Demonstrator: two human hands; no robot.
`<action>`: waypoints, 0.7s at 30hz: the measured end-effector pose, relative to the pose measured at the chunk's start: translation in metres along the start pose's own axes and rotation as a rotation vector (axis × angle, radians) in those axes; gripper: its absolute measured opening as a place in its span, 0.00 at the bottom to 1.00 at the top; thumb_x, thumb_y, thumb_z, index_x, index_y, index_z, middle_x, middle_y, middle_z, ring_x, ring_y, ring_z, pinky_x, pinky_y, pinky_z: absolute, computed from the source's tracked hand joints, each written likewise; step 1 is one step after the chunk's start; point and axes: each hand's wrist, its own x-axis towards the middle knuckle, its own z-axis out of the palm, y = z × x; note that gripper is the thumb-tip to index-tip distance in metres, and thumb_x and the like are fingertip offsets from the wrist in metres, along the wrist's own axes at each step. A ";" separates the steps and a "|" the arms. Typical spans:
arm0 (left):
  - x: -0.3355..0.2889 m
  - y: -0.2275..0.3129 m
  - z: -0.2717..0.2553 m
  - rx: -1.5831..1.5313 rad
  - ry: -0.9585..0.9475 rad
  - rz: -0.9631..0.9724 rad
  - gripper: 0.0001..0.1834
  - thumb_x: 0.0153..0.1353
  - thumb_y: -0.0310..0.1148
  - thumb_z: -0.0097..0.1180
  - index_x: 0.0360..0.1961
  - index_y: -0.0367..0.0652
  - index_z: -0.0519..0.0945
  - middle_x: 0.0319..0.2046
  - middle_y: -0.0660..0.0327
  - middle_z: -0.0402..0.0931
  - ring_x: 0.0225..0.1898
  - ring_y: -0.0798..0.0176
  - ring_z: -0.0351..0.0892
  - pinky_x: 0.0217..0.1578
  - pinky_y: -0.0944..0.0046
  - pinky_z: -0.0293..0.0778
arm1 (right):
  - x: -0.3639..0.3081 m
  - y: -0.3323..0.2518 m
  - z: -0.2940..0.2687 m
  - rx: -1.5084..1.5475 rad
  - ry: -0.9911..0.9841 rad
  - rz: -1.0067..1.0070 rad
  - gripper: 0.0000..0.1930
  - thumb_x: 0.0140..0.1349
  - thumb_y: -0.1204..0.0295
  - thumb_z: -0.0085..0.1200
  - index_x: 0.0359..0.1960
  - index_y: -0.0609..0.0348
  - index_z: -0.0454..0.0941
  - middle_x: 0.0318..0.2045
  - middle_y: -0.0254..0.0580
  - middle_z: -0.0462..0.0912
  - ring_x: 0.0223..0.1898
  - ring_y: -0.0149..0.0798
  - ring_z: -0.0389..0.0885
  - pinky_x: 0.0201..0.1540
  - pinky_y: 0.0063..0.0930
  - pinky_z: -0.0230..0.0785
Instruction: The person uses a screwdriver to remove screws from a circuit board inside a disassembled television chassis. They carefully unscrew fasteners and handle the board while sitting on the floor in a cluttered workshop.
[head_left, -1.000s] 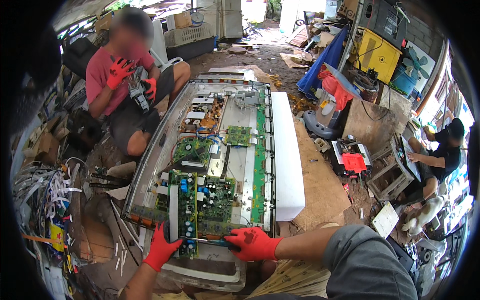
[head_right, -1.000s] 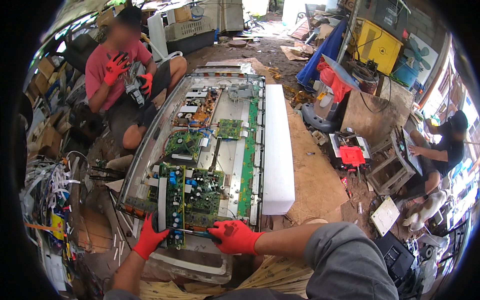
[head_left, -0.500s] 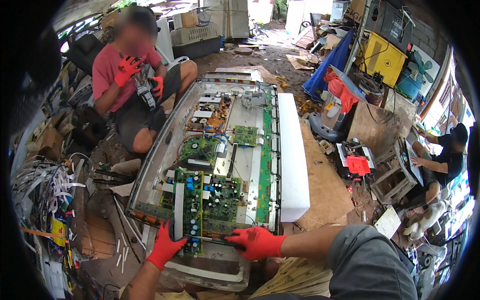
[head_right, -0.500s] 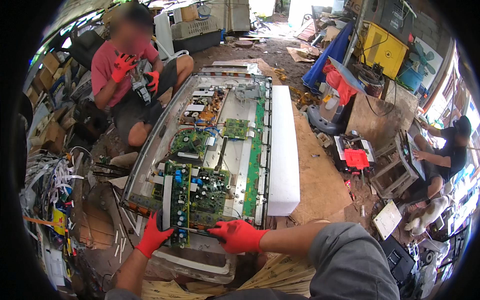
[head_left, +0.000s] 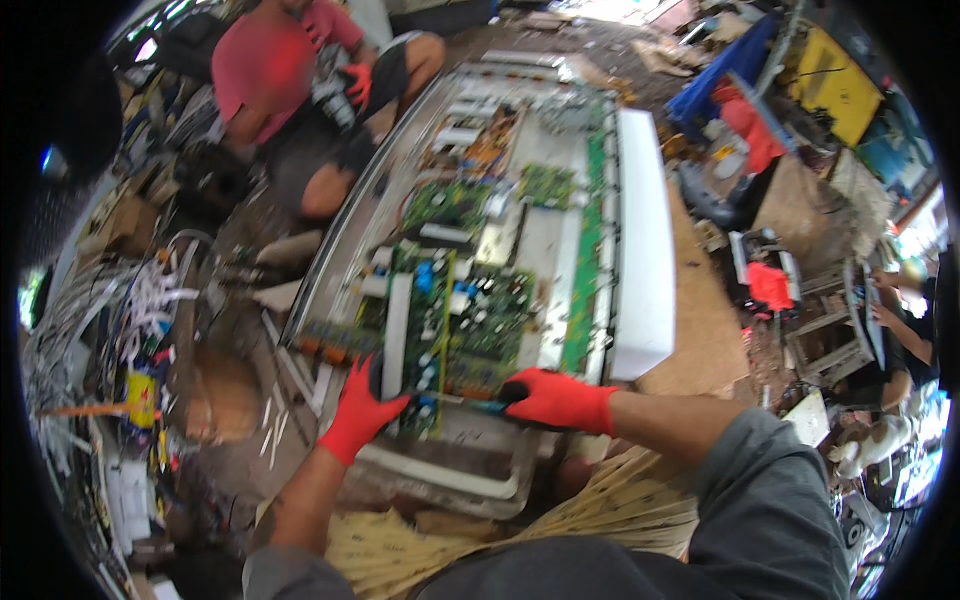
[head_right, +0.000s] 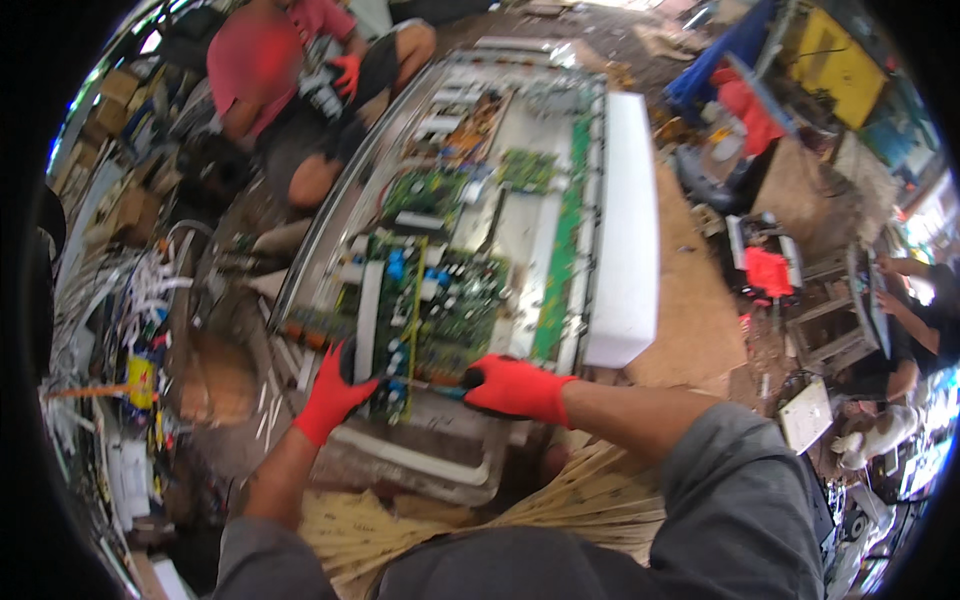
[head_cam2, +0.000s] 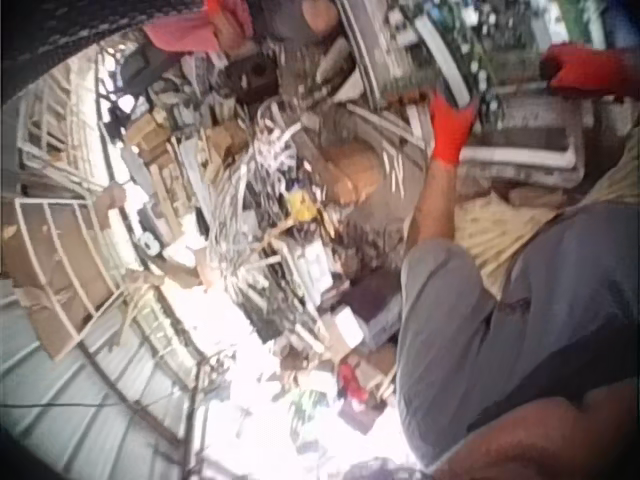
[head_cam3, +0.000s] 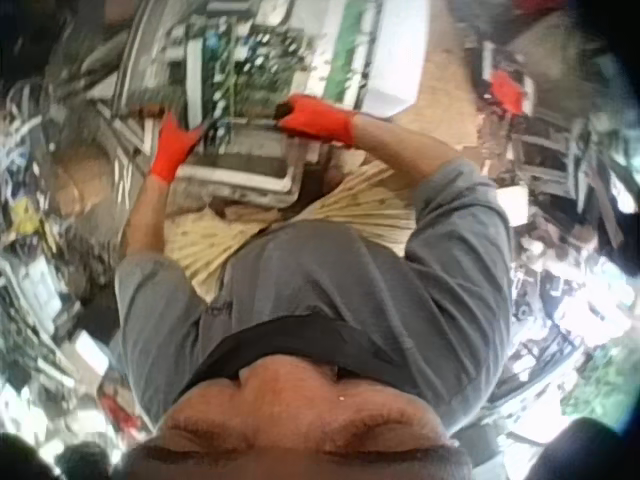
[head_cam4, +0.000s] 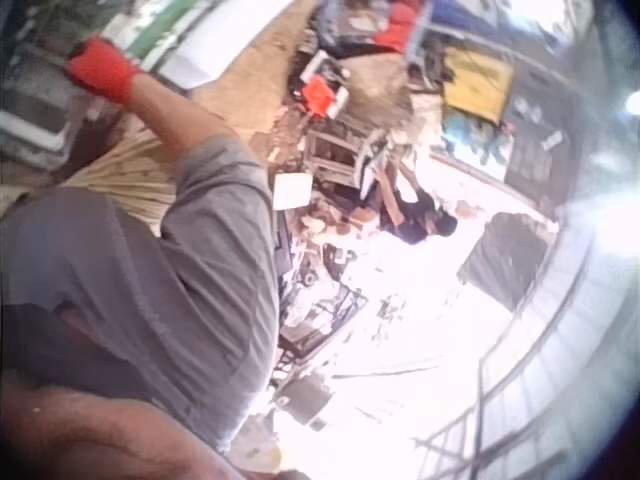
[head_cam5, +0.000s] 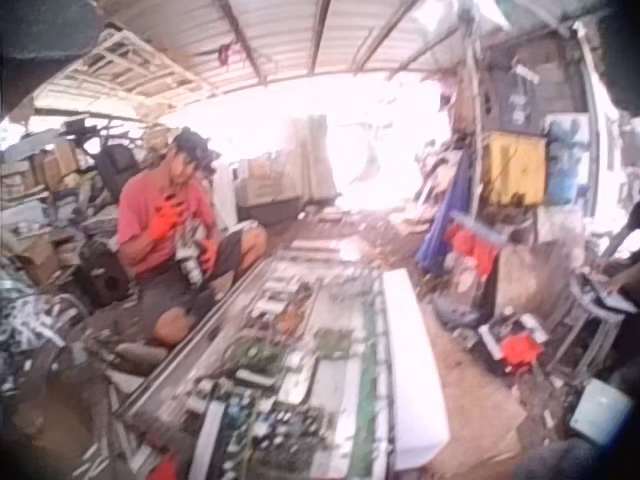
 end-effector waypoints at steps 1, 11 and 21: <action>-0.002 -0.001 0.000 -0.023 -0.007 -0.012 0.46 0.49 0.44 0.76 0.66 0.35 0.70 0.61 0.41 0.71 0.66 0.38 0.67 0.66 0.47 0.64 | -0.004 0.003 0.006 -0.180 0.156 -0.061 0.18 0.61 0.61 0.57 0.46 0.60 0.82 0.44 0.51 0.86 0.47 0.54 0.85 0.48 0.45 0.77; -0.001 0.006 -0.003 -0.076 -0.056 -0.015 0.48 0.49 0.34 0.75 0.70 0.37 0.66 0.65 0.44 0.68 0.66 0.45 0.69 0.66 0.51 0.66 | -0.009 -0.008 0.014 -0.364 0.160 -0.156 0.19 0.60 0.60 0.59 0.46 0.61 0.77 0.42 0.52 0.83 0.48 0.57 0.82 0.50 0.48 0.76; -0.004 0.042 -0.008 0.154 -0.079 0.124 0.38 0.54 0.31 0.70 0.68 0.49 0.72 0.55 0.44 0.71 0.57 0.39 0.73 0.58 0.49 0.71 | 0.004 -0.007 0.011 -0.381 0.022 -0.006 0.20 0.62 0.55 0.55 0.44 0.61 0.78 0.39 0.54 0.86 0.46 0.58 0.84 0.51 0.49 0.76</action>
